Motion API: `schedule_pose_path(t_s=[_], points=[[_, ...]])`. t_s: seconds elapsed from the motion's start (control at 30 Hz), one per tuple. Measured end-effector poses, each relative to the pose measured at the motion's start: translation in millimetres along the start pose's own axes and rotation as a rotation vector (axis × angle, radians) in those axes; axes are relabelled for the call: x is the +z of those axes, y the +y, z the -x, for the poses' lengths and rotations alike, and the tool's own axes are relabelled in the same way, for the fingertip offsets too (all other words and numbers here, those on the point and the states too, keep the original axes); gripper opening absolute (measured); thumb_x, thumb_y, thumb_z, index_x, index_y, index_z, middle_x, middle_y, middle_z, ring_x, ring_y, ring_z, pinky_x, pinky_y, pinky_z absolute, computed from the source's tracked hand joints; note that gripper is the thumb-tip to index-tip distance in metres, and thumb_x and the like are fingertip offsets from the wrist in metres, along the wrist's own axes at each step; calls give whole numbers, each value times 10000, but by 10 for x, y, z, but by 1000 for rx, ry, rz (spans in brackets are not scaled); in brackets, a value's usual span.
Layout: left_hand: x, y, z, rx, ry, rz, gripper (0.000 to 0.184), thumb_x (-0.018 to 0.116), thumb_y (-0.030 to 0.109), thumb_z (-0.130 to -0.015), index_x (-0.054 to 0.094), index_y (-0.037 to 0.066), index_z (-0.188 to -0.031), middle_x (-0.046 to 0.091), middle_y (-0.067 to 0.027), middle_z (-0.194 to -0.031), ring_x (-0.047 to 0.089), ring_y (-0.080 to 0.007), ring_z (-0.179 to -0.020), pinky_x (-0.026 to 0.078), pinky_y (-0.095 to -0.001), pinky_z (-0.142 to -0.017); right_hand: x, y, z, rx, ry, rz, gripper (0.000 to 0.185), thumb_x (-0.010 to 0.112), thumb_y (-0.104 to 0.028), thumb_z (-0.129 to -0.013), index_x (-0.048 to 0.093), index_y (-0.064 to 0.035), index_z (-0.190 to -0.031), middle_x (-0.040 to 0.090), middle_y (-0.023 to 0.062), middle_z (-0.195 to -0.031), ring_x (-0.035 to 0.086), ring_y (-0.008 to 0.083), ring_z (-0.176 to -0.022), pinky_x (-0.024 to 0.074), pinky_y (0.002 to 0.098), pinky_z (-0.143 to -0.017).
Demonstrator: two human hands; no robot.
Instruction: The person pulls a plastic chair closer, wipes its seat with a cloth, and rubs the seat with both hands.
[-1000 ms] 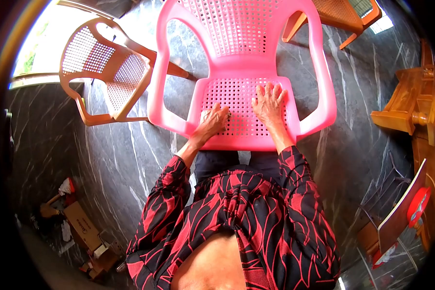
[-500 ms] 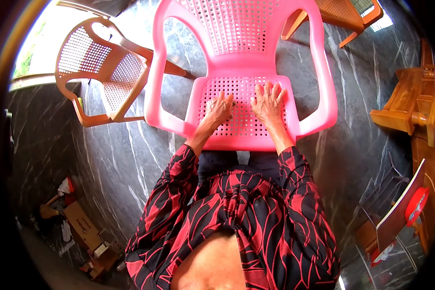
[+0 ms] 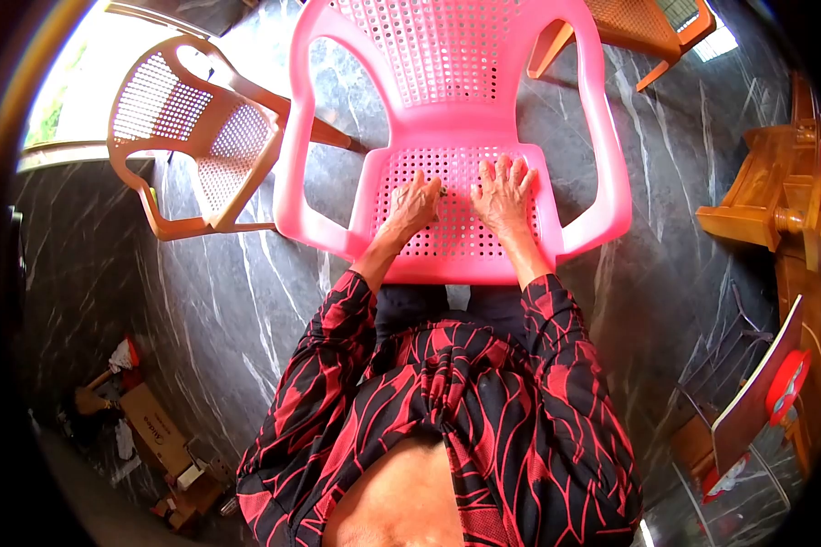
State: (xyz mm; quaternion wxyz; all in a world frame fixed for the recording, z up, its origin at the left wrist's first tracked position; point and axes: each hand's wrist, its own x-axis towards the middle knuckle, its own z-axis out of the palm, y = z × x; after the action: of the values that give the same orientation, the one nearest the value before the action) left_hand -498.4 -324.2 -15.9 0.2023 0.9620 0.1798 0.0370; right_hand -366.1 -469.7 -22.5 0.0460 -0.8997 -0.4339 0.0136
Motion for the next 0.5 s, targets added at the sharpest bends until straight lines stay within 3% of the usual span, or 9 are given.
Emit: schedule_pose_path(t_s=[0.13, 0.5], points=[[18, -25, 135, 41, 4, 0, 136, 574, 205, -873, 571, 73, -905, 546, -221, -876, 610, -394, -617, 484, -493, -516, 13, 7, -5, -3, -14, -31, 562, 483, -404, -907, 489, -92, -1375, 374, 234, -1447, 279, 513, -1344, 141, 703, -1079], [-271, 59, 602, 105, -119, 88, 152, 576, 246, -899, 567, 94, -897, 541, -173, -876, 602, -357, -677, 460, -477, -574, 10, 23, -5, 0, -32, -31, 567, 490, -405, -905, 485, -93, -1378, 376, 234, -1446, 283, 505, -1344, 155, 697, -1078]])
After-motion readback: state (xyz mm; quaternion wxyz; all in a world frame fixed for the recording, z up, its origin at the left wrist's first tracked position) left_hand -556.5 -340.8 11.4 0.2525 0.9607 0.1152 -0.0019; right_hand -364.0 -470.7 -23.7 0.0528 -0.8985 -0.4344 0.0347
